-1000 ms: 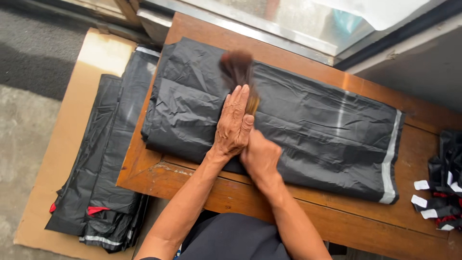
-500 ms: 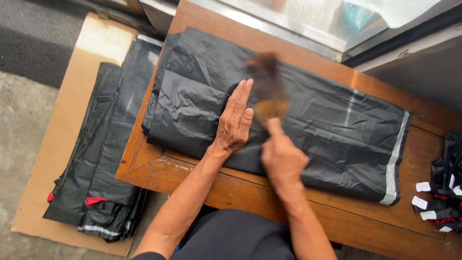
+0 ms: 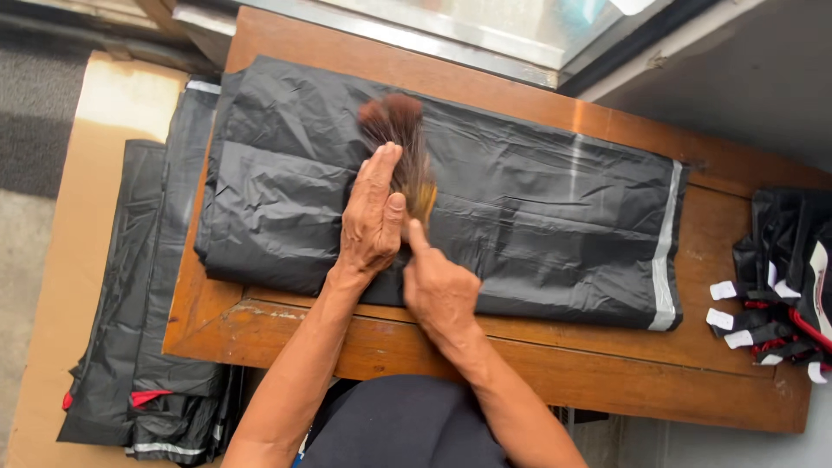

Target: The person uses a feather duster to wipe the surface of stacked black plastic-wrapped packages on a wooden table. The person repeatedly brushes the top and sides of the packages, occasionally adjusting their position with the left hand.

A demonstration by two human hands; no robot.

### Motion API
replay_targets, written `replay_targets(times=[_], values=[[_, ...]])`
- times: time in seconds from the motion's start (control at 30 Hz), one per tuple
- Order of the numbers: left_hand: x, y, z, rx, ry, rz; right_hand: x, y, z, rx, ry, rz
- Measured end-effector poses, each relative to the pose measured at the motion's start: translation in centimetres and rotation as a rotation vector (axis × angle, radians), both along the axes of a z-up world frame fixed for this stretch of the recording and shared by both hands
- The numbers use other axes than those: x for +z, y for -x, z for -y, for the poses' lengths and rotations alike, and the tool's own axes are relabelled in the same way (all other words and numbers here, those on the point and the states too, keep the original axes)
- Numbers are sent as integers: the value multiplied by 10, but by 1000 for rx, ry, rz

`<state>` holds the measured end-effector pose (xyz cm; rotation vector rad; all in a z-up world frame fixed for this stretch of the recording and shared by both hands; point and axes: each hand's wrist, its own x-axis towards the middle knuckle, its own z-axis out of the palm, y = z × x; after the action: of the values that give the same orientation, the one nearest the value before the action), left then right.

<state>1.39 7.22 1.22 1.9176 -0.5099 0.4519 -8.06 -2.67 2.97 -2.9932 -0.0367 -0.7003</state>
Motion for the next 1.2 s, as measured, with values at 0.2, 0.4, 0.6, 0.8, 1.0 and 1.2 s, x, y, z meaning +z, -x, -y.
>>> replay_targets(times=[0.2,0.4,0.6,0.8,1.0,1.2], values=[[2,4,2,-10,16,-60,-5,35,149,-556,19,-99],[1,2,4,-8,30,-65,-37,37,243,-784,29,-156],[-2,3,2,-10,0,-58,6,2,36,-202,-8,-44],[-1,3,0,-32,-6,-34,9,19,37,-12,10,-33],[-2,2,5,19,-13,-7,-3,44,176,-768,-110,-235],[1,3,4,2,-5,-44,6,13,139,-682,-180,-281]])
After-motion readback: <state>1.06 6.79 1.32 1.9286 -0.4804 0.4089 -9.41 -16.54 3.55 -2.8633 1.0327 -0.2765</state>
